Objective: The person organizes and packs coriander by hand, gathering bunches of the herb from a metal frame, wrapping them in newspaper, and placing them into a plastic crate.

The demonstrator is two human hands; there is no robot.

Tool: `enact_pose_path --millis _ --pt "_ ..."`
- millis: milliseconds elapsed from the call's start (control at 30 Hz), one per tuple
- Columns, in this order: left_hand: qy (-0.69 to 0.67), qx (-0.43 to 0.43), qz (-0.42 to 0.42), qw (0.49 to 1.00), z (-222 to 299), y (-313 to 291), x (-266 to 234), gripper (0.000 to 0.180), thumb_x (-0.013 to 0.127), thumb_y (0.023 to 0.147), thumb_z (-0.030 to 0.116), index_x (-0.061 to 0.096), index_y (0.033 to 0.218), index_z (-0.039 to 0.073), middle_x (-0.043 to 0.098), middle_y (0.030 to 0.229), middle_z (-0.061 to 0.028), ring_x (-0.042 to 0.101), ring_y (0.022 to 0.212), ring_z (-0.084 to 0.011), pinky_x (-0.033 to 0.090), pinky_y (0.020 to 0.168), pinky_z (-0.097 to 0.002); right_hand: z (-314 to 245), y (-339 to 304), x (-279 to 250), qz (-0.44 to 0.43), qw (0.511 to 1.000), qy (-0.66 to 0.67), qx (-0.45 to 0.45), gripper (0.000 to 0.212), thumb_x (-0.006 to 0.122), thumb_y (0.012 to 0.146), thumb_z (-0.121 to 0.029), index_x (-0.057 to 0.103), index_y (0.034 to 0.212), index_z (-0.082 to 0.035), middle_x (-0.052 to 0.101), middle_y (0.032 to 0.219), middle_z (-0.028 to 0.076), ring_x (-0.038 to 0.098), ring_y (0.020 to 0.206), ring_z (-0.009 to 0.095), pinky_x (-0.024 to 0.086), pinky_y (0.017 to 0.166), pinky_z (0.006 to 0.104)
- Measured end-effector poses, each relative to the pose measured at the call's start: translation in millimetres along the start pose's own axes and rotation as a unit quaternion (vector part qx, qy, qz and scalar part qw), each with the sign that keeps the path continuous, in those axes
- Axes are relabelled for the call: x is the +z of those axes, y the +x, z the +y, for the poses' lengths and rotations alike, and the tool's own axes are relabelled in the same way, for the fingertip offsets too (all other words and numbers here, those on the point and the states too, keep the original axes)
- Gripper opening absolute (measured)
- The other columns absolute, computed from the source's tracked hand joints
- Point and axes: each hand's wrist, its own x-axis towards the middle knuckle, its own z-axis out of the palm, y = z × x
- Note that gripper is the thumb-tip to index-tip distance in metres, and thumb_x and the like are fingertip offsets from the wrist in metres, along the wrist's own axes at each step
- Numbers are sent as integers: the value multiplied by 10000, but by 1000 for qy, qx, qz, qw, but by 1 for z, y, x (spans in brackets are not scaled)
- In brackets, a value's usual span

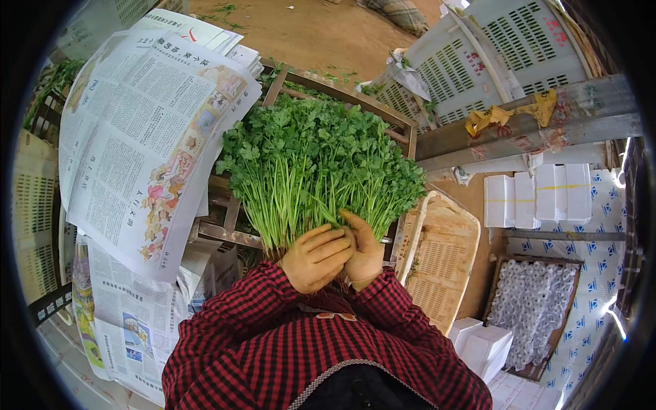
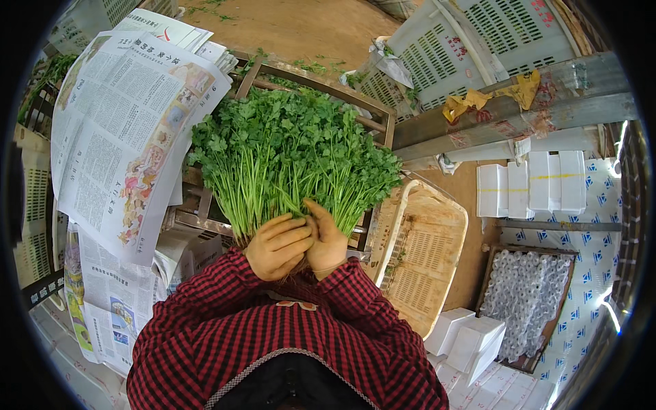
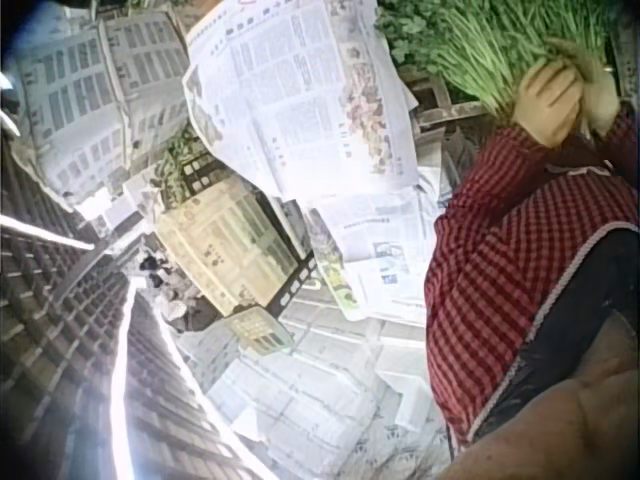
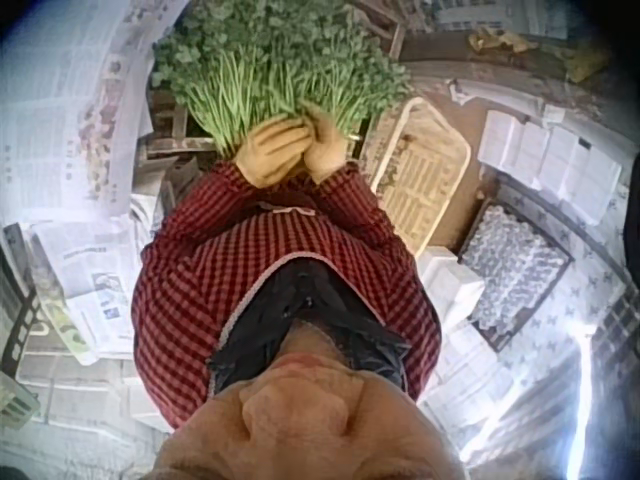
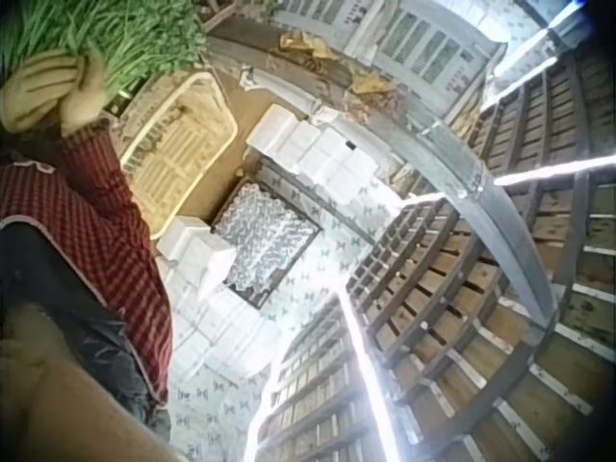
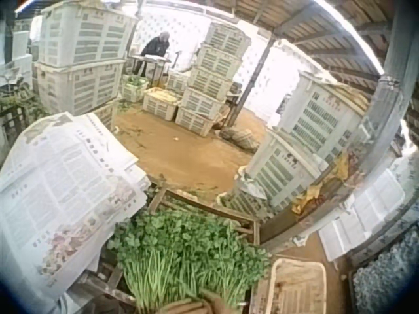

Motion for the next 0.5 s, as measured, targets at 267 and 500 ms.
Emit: enact_pose_path --millis 267,500 --pt "39 -30 -80 996 -16 -4 -8 660 749 736 114 573 1365 14 575 1384 -194 612 1211 -384 513 1050 -461 -47 49 -26 -94 948 -281 -113 376 669 927 -124 661 1302 -150 745 930 151 733 771 310 590 665 403" --pt "146 -20 -126 981 -21 -20 6 543 700 846 161 583 1361 35 550 1420 -144 521 1339 -331 464 1102 -412 -120 161 -60 -28 988 146 40 188 596 1011 -83 693 1142 11 734 803 74 679 630 108 543 547 257"
